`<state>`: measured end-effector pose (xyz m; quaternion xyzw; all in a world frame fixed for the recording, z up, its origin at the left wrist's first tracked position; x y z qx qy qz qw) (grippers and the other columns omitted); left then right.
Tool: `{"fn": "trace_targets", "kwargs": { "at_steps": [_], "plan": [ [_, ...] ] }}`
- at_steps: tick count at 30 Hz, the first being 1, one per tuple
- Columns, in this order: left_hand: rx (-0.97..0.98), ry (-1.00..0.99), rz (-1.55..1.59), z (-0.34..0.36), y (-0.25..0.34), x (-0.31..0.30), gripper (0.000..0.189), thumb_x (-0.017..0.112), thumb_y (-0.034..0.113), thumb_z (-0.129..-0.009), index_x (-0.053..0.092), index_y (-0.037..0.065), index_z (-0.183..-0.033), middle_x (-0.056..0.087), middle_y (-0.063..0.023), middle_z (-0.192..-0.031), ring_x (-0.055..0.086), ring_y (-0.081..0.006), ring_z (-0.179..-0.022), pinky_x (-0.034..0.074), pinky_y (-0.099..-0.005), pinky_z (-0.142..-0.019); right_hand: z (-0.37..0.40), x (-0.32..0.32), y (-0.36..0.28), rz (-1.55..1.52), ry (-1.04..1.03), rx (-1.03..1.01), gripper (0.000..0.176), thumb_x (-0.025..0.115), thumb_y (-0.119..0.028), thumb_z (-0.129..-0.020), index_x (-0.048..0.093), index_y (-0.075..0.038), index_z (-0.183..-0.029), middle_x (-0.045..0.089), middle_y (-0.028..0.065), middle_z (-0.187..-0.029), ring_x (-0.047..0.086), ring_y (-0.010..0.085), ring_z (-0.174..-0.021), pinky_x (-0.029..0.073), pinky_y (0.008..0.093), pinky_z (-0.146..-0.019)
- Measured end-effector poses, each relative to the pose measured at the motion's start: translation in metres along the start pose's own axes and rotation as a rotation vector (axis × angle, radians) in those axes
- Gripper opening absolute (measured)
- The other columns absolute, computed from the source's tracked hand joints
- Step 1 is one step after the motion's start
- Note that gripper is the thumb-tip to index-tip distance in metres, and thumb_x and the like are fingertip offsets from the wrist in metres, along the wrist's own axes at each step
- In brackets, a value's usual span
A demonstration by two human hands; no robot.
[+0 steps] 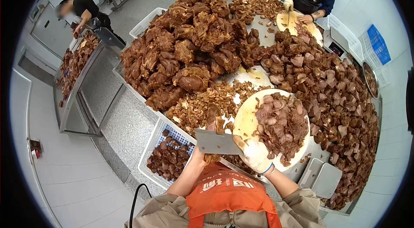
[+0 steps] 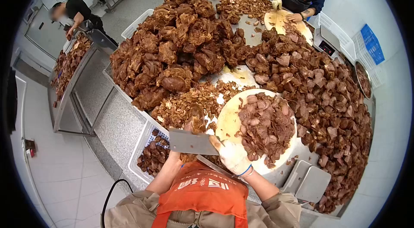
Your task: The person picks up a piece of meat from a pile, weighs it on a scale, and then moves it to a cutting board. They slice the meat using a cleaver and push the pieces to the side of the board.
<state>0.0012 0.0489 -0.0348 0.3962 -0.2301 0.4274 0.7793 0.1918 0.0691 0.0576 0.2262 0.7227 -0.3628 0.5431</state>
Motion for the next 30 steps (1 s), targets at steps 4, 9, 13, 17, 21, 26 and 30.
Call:
{"fn": "trace_targets", "kwargs": {
  "at_steps": [4, 9, 13, 17, 21, 26, 30],
  "plan": [
    [0.024, 0.109, -0.221, -0.007, 0.006, -0.043, 0.039, 0.054, 0.038, -0.097, 0.060, 0.006, -0.119, 0.066, -0.0102, -0.112, 0.067, -0.0235, -0.095, 0.058, -0.0373, -0.082, -0.032, -0.019, -0.035, -0.111, 0.115, -0.064, 0.061, 0.059, -0.006, -0.078, 0.050, -0.015, -0.138, 0.048, 0.0052, -0.070, 0.055, 0.0222, -0.061, 0.045, 0.0352, -0.054],
    [-0.130, -0.117, -0.011, 0.009, 0.011, 0.007, 0.042, 0.050, 0.036, -0.098, 0.058, 0.001, -0.120, 0.065, -0.0163, -0.113, 0.066, -0.0306, -0.097, 0.058, -0.0431, -0.081, -0.031, 0.013, 0.006, 0.037, 0.081, 0.004, 0.064, 0.057, -0.002, -0.075, 0.050, -0.014, -0.138, 0.050, 0.0063, -0.072, 0.056, 0.0234, -0.063, 0.046, 0.0362, -0.055],
    [-0.146, -0.167, 0.166, -0.006, 0.011, 0.004, 0.043, 0.049, 0.030, -0.094, 0.054, 0.000, -0.125, 0.063, -0.0213, -0.118, 0.066, -0.0357, -0.098, 0.058, -0.0499, -0.079, -0.016, 0.046, 0.037, 0.115, 0.005, 0.088, 0.060, 0.054, -0.006, -0.079, 0.050, -0.016, -0.138, 0.053, 0.0075, -0.073, 0.057, 0.0234, -0.061, 0.048, 0.0353, -0.054],
    [-0.167, -0.057, 0.049, -0.007, 0.011, -0.005, 0.042, 0.051, 0.032, -0.097, 0.052, 0.003, -0.127, 0.062, -0.0193, -0.121, 0.066, -0.0359, -0.099, 0.058, -0.0503, -0.083, -0.019, 0.035, 0.019, 0.035, -0.076, 0.072, 0.065, 0.057, -0.010, -0.078, 0.046, -0.016, -0.142, 0.053, 0.0081, -0.076, 0.057, 0.0244, -0.062, 0.048, 0.0375, -0.056],
    [-0.116, -0.085, -0.099, -0.003, 0.013, 0.007, 0.047, 0.054, 0.035, -0.098, 0.050, -0.002, -0.127, 0.062, -0.0171, -0.120, 0.067, -0.0334, -0.097, 0.059, -0.0455, -0.086, -0.036, 0.013, -0.001, -0.003, 0.015, 0.003, 0.066, 0.056, -0.009, -0.078, 0.046, -0.016, -0.142, 0.052, 0.0084, -0.077, 0.058, 0.0237, -0.068, 0.048, 0.0371, -0.058],
    [-0.196, -0.113, 0.016, -0.031, 0.009, -0.040, 0.047, 0.056, 0.021, -0.091, 0.048, 0.002, -0.133, 0.061, -0.0180, -0.123, 0.064, -0.0355, -0.106, 0.053, -0.0544, -0.092, -0.012, 0.070, 0.059, 0.069, -0.140, 0.154, 0.067, 0.057, -0.006, -0.077, 0.046, -0.016, -0.142, 0.054, 0.0105, -0.077, 0.058, 0.0268, -0.065, 0.048, 0.0381, -0.055],
    [-0.112, -0.135, -0.100, -0.022, 0.022, -0.017, 0.043, 0.055, 0.023, -0.093, 0.050, 0.002, -0.131, 0.062, -0.0155, -0.122, 0.063, -0.0329, -0.108, 0.053, -0.0523, -0.093, -0.005, 0.062, 0.047, -0.008, -0.153, 0.127, 0.067, 0.061, -0.010, -0.075, 0.048, -0.016, -0.141, 0.055, 0.0108, -0.078, 0.059, 0.0270, -0.067, 0.049, 0.0391, -0.055]
  ]
}}
Point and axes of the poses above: each hand's wrist, its own z-axis away from the middle knuckle, its own x-axis out of the palm, y = z × x, the point moved 6 cm from there along -z, towards the middle knuckle
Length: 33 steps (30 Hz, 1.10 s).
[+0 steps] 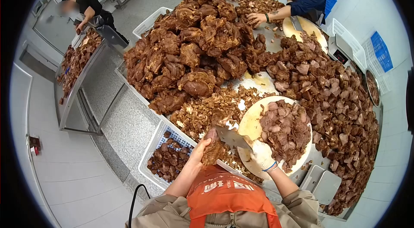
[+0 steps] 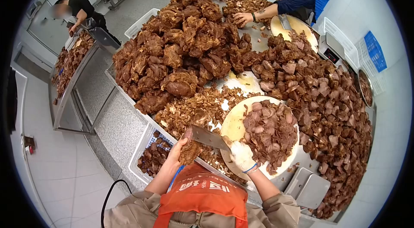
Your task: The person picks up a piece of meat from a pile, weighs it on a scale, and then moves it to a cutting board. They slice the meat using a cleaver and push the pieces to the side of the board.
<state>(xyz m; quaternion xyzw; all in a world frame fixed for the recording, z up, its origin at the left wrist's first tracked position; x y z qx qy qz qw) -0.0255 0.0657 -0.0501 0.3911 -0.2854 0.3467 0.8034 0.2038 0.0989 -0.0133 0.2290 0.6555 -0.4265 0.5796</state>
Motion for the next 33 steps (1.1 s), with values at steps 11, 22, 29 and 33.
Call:
{"fn": "trace_targets", "kwargs": {
  "at_steps": [11, 22, 29, 33],
  "plan": [
    [-0.197, -0.271, 0.277, -0.002, 0.003, 0.031, 0.041, 0.044, 0.026, -0.102, 0.045, 0.002, -0.135, 0.060, -0.0206, -0.123, 0.064, -0.0378, -0.105, 0.059, -0.0495, -0.077, -0.003, 0.007, 0.030, -0.101, 0.214, 0.071, 0.051, 0.058, -0.008, -0.080, 0.057, -0.015, -0.131, 0.057, 0.0092, -0.075, 0.058, 0.0277, -0.058, 0.048, 0.0379, -0.053],
    [-0.041, 0.037, -0.555, -0.003, 0.013, 0.028, 0.052, 0.064, 0.027, -0.093, 0.050, 0.002, -0.135, 0.059, -0.0097, -0.129, 0.061, -0.0200, -0.113, 0.057, -0.0394, -0.086, -0.005, -0.082, -0.036, -0.088, 0.198, -0.146, 0.059, 0.060, -0.012, -0.078, 0.053, -0.016, -0.136, 0.051, 0.0073, -0.072, 0.057, 0.0251, -0.063, 0.045, 0.0369, -0.057],
    [-0.057, -0.073, -0.041, -0.004, 0.004, 0.026, 0.045, 0.054, 0.031, -0.097, 0.053, 0.000, -0.130, 0.068, -0.0145, -0.104, 0.068, -0.0231, -0.086, 0.058, -0.0328, -0.069, -0.008, -0.090, -0.035, -0.071, 0.164, -0.255, 0.058, 0.055, -0.009, -0.079, 0.053, -0.016, -0.136, 0.051, 0.0073, -0.069, 0.056, 0.0255, -0.059, 0.044, 0.0376, -0.055],
    [-0.132, -0.333, -0.071, 0.004, 0.003, 0.047, 0.046, 0.057, 0.034, -0.095, 0.052, -0.003, -0.123, 0.066, -0.0186, -0.091, 0.067, -0.0279, -0.072, 0.055, -0.0348, -0.050, -0.004, -0.078, -0.018, -0.053, 0.128, -0.178, 0.057, 0.055, -0.009, -0.078, 0.053, -0.015, -0.135, 0.053, 0.0088, -0.067, 0.058, 0.0265, -0.060, 0.046, 0.0383, -0.056]
  ]
}}
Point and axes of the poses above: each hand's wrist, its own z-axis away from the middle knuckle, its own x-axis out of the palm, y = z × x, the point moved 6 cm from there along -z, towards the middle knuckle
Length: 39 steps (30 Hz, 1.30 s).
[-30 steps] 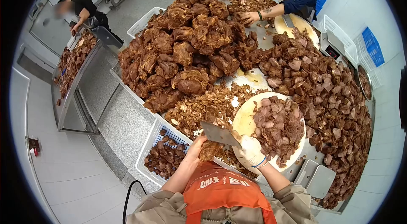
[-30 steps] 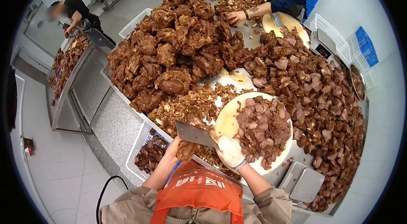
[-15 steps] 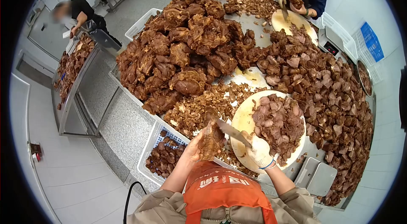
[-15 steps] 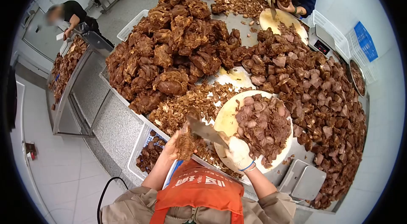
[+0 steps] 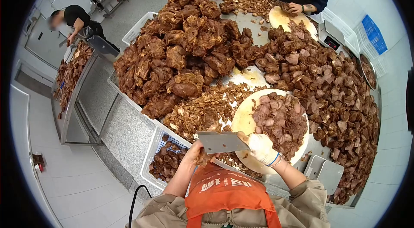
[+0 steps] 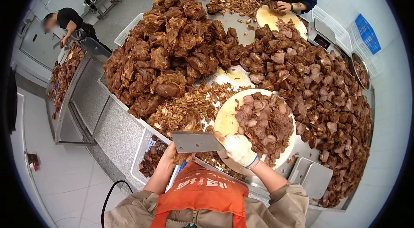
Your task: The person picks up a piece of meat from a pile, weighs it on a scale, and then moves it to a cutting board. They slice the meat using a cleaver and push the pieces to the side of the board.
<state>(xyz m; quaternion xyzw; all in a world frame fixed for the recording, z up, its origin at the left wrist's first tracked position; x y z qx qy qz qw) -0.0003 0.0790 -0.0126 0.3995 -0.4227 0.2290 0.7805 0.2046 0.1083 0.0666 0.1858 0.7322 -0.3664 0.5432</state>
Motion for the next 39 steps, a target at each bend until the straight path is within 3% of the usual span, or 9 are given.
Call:
{"fn": "trace_targets", "kwargs": {
  "at_steps": [8, 12, 16, 19, 22, 26, 27, 30, 39],
  "plan": [
    [0.000, 0.121, -0.291, -0.004, 0.002, 0.001, 0.061, 0.067, 0.042, -0.085, 0.050, 0.001, -0.127, 0.065, -0.0183, -0.095, 0.066, -0.0267, -0.066, 0.052, -0.0324, -0.044, 0.006, 0.032, 0.007, 0.036, 0.178, 0.035, 0.055, 0.066, -0.011, -0.068, 0.057, -0.014, -0.122, 0.053, 0.0102, -0.075, 0.057, 0.0287, -0.064, 0.046, 0.0385, -0.058],
    [0.021, 0.072, -0.211, 0.008, 0.010, 0.007, 0.077, 0.072, 0.045, -0.079, 0.043, 0.002, -0.136, 0.063, -0.0174, -0.106, 0.068, -0.0275, -0.071, 0.054, -0.0314, -0.043, 0.039, 0.065, 0.066, -0.023, 0.022, 0.381, 0.041, 0.060, -0.005, -0.078, 0.064, -0.015, -0.117, 0.058, 0.0127, -0.080, 0.062, 0.0321, -0.067, 0.051, 0.0415, -0.058],
    [0.071, -0.074, -0.073, -0.005, 0.010, 0.007, 0.075, 0.075, 0.030, -0.079, 0.041, 0.004, -0.140, 0.059, -0.0164, -0.123, 0.062, -0.0308, -0.108, 0.053, -0.0473, -0.093, 0.042, 0.054, 0.050, -0.150, 0.263, 0.440, 0.028, 0.064, -0.014, -0.084, 0.067, -0.012, -0.112, 0.064, 0.0123, -0.082, 0.063, 0.0333, -0.069, 0.051, 0.0400, -0.061],
    [0.153, 0.102, 0.066, -0.012, 0.008, -0.016, 0.072, 0.060, -0.002, -0.085, 0.030, 0.008, -0.150, 0.047, -0.0045, -0.140, 0.045, -0.0201, -0.131, 0.041, -0.0378, -0.107, 0.040, 0.061, 0.048, -0.476, 0.135, 0.791, 0.020, 0.061, -0.018, -0.089, 0.067, -0.004, -0.101, 0.065, 0.0150, -0.071, 0.064, 0.0302, -0.064, 0.049, 0.0367, -0.062],
    [0.147, 0.038, -0.037, -0.015, 0.012, -0.004, 0.077, 0.062, 0.000, -0.083, 0.028, 0.008, -0.151, 0.042, -0.0058, -0.146, 0.040, -0.0207, -0.136, 0.037, -0.0375, -0.110, 0.036, 0.055, 0.035, -0.653, 0.198, 0.823, 0.018, 0.059, -0.016, -0.090, 0.067, -0.002, -0.098, 0.065, 0.0156, -0.071, 0.063, 0.0275, -0.064, 0.049, 0.0352, -0.062],
    [0.143, 0.050, -0.224, -0.009, 0.011, 0.001, 0.074, 0.061, 0.008, -0.082, 0.031, 0.003, -0.149, 0.036, -0.0099, -0.151, 0.035, -0.0224, -0.139, 0.027, -0.0365, -0.115, 0.022, 0.005, 0.013, -0.284, 0.303, 0.442, 0.023, 0.060, -0.013, -0.087, 0.068, -0.006, -0.108, 0.068, 0.0150, -0.083, 0.066, 0.0307, -0.070, 0.052, 0.0360, -0.065],
    [0.139, 0.046, -0.318, -0.010, 0.014, -0.001, 0.070, 0.056, 0.010, -0.084, 0.031, 0.003, -0.149, 0.039, -0.0126, -0.149, 0.036, -0.0232, -0.139, 0.028, -0.0369, -0.115, 0.012, -0.003, 0.008, -0.294, 0.087, 0.422, 0.038, 0.060, -0.010, -0.083, 0.064, -0.012, -0.120, 0.066, 0.0121, -0.085, 0.065, 0.0302, -0.071, 0.052, 0.0369, -0.063],
    [0.067, 0.255, -0.407, -0.009, 0.007, -0.012, 0.062, 0.062, 0.028, -0.091, 0.037, 0.008, -0.144, 0.050, -0.0109, -0.137, 0.047, -0.0199, -0.128, 0.038, -0.0367, -0.107, 0.000, -0.028, -0.018, -0.005, 0.074, 0.024, 0.052, 0.060, -0.018, -0.078, 0.056, -0.013, -0.130, 0.054, 0.0056, -0.068, 0.059, 0.0245, -0.060, 0.046, 0.0349, -0.054],
    [0.184, 0.156, -0.544, -0.012, 0.006, 0.001, 0.044, 0.056, 0.036, -0.097, 0.045, 0.006, -0.129, 0.056, -0.0074, -0.121, 0.055, -0.0134, -0.110, 0.044, -0.0314, -0.096, -0.014, -0.044, -0.040, 0.182, 0.052, -0.088, 0.047, 0.054, -0.013, -0.083, 0.055, -0.013, -0.130, 0.053, 0.0038, -0.065, 0.057, 0.0193, -0.056, 0.045, 0.0329, -0.051]
  ]
}}
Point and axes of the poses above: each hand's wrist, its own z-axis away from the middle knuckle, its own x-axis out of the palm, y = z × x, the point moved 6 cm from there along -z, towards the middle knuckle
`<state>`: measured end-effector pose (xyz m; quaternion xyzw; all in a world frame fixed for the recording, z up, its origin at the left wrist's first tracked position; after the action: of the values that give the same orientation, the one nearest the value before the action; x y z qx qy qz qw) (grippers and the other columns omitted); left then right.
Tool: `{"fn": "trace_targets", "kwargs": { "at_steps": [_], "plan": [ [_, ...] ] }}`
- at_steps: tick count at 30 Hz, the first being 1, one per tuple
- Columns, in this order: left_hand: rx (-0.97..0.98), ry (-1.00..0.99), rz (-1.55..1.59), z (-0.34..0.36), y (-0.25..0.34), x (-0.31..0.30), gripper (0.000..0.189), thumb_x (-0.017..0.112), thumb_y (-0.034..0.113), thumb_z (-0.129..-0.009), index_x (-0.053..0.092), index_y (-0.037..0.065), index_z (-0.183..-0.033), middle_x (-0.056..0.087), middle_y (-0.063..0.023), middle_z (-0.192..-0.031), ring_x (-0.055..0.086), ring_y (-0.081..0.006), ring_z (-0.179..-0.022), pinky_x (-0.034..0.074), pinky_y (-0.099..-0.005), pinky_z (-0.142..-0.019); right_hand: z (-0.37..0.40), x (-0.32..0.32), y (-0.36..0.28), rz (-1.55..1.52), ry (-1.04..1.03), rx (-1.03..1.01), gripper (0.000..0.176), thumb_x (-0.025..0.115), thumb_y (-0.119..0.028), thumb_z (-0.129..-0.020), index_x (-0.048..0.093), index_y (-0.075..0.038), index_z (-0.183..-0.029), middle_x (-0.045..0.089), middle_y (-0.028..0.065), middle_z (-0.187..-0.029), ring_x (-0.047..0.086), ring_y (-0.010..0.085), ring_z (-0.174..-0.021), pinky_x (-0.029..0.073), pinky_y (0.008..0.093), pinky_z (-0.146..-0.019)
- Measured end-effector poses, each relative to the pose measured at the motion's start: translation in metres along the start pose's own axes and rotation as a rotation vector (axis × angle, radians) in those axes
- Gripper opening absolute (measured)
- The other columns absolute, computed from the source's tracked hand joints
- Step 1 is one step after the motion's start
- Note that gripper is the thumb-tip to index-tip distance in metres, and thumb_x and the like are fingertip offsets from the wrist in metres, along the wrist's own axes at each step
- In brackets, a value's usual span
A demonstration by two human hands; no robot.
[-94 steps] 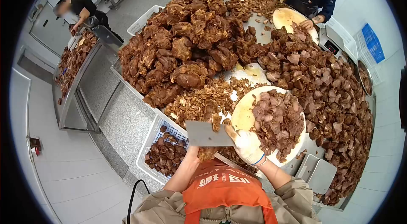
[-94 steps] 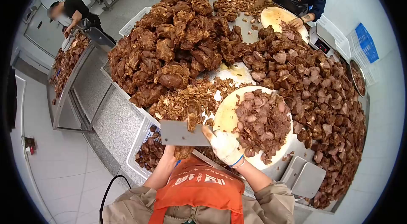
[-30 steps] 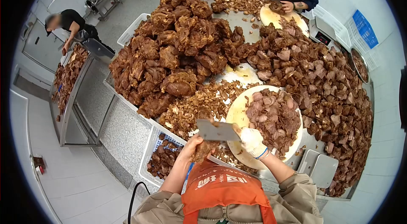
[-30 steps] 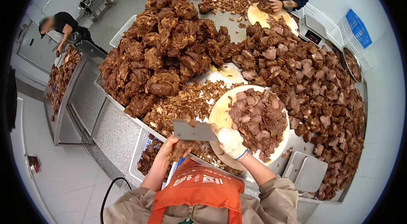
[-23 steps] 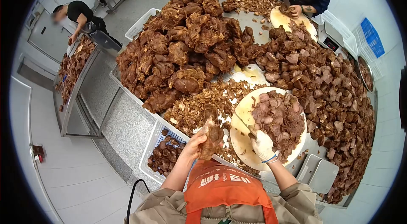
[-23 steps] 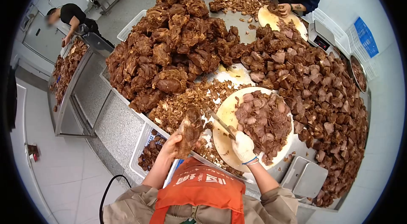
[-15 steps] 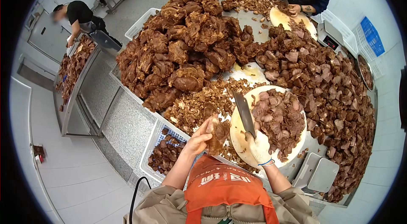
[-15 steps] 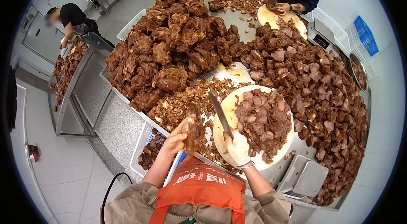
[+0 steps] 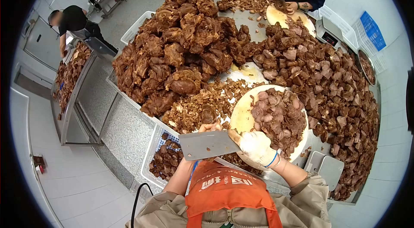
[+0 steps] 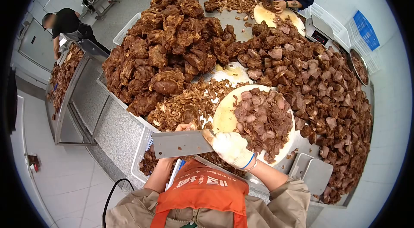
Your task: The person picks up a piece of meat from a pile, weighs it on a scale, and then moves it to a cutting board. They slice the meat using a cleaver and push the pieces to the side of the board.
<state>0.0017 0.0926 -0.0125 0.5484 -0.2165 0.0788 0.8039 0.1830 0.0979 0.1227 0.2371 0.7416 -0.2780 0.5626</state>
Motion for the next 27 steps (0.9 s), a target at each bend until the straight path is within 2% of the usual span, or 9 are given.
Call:
{"fn": "trace_targets", "kwargs": {
  "at_steps": [3, 6, 7, 13, 16, 19, 21, 24, 27],
  "plan": [
    [-0.001, 0.098, 0.038, 0.010, 0.005, -0.003, 0.042, 0.059, 0.026, -0.094, 0.047, 0.004, -0.128, 0.058, -0.0078, -0.119, 0.056, -0.0149, -0.110, 0.046, -0.0322, -0.096, 0.018, 0.046, 0.025, 0.097, 0.057, 0.045, 0.055, 0.063, -0.016, -0.077, 0.057, -0.016, -0.131, 0.046, 0.0019, -0.069, 0.052, 0.0181, -0.059, 0.041, 0.0314, -0.052],
    [0.067, 0.026, 0.201, 0.006, 0.003, -0.019, 0.054, 0.064, 0.022, -0.083, 0.046, 0.001, -0.130, 0.058, -0.0094, -0.122, 0.057, -0.0190, -0.115, 0.045, -0.0337, -0.100, 0.059, 0.115, 0.080, -0.040, -0.079, 0.272, 0.054, 0.058, -0.009, -0.079, 0.054, -0.013, -0.133, 0.056, 0.0071, -0.075, 0.059, 0.0263, -0.064, 0.049, 0.0376, -0.057],
    [0.048, -0.001, 0.185, 0.008, -0.001, -0.025, 0.059, 0.065, 0.024, -0.081, 0.045, 0.001, -0.131, 0.057, -0.0103, -0.124, 0.057, -0.0195, -0.115, 0.045, -0.0336, -0.101, 0.063, 0.094, 0.081, -0.078, -0.139, 0.411, 0.042, 0.052, -0.007, -0.085, 0.055, -0.012, -0.126, 0.060, 0.0125, -0.082, 0.064, 0.0307, -0.067, 0.052, 0.0404, -0.058],
    [0.086, -0.016, -0.019, 0.005, 0.032, 0.004, 0.074, 0.074, 0.013, -0.078, 0.037, -0.001, -0.140, 0.047, -0.0123, -0.138, 0.048, -0.0213, -0.126, 0.037, -0.0342, -0.107, 0.058, 0.062, 0.049, -0.231, 0.052, 0.349, 0.046, 0.063, -0.013, -0.082, 0.059, -0.018, -0.128, 0.057, 0.0106, -0.082, 0.060, 0.0296, -0.063, 0.049, 0.0418, -0.056],
    [0.047, 0.146, -0.241, 0.000, 0.026, -0.008, 0.080, 0.075, 0.003, -0.078, 0.031, 0.001, -0.144, 0.048, -0.0138, -0.136, 0.050, -0.0225, -0.122, 0.040, -0.0370, -0.104, 0.049, 0.063, 0.043, -0.347, 0.079, 0.527, 0.040, 0.062, -0.007, -0.081, 0.064, -0.013, -0.121, 0.061, 0.0136, -0.081, 0.063, 0.0310, -0.071, 0.051, 0.0386, -0.063],
    [0.104, 0.099, -0.236, -0.003, 0.027, -0.006, 0.077, 0.074, 0.002, -0.079, 0.032, 0.002, -0.144, 0.050, -0.0109, -0.132, 0.052, -0.0219, -0.119, 0.040, -0.0369, -0.103, 0.046, 0.050, 0.043, -0.260, 0.069, 0.490, 0.030, 0.063, -0.014, -0.084, 0.067, -0.012, -0.114, 0.065, 0.0131, -0.082, 0.063, 0.0308, -0.068, 0.051, 0.0380, -0.061],
    [0.025, 0.143, 0.156, -0.007, 0.015, -0.012, 0.073, 0.070, -0.001, -0.080, 0.034, 0.006, -0.144, 0.053, -0.0074, -0.130, 0.052, -0.0206, -0.121, 0.042, -0.0367, -0.104, 0.044, 0.046, 0.041, -0.259, 0.114, 0.449, 0.027, 0.064, -0.016, -0.086, 0.068, -0.011, -0.112, 0.065, 0.0132, -0.080, 0.063, 0.0314, -0.065, 0.050, 0.0380, -0.060],
    [0.002, 0.212, 0.474, -0.013, -0.007, -0.018, 0.061, 0.067, -0.003, -0.084, 0.044, 0.014, -0.138, 0.058, -0.0013, -0.126, 0.054, -0.0202, -0.118, 0.042, -0.0415, -0.104, 0.056, 0.087, 0.055, -0.792, -0.007, 0.893, 0.021, 0.061, -0.022, -0.092, 0.066, -0.003, -0.101, 0.064, 0.0112, -0.066, 0.059, 0.0189, -0.052, 0.047, 0.0319, -0.052],
    [0.013, 0.342, 0.670, -0.016, -0.024, -0.006, 0.044, 0.067, 0.005, -0.087, 0.052, 0.015, -0.128, 0.061, -0.0020, -0.123, 0.056, -0.0221, -0.115, 0.041, -0.0457, -0.105, 0.046, 0.099, 0.024, -1.391, 0.124, 1.158, 0.024, 0.059, -0.026, -0.096, 0.064, -0.003, -0.104, 0.066, 0.0035, -0.074, 0.054, 0.0078, -0.054, 0.045, 0.0240, -0.049]
  ]
}}
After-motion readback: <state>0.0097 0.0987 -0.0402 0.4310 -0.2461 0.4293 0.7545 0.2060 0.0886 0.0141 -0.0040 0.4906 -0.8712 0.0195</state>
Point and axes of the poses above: each hand's wrist, its own z-axis away from the middle knuckle, its own x-axis out of the palm, y = z × x, the point moved 6 cm from there along -z, towards the middle knuckle
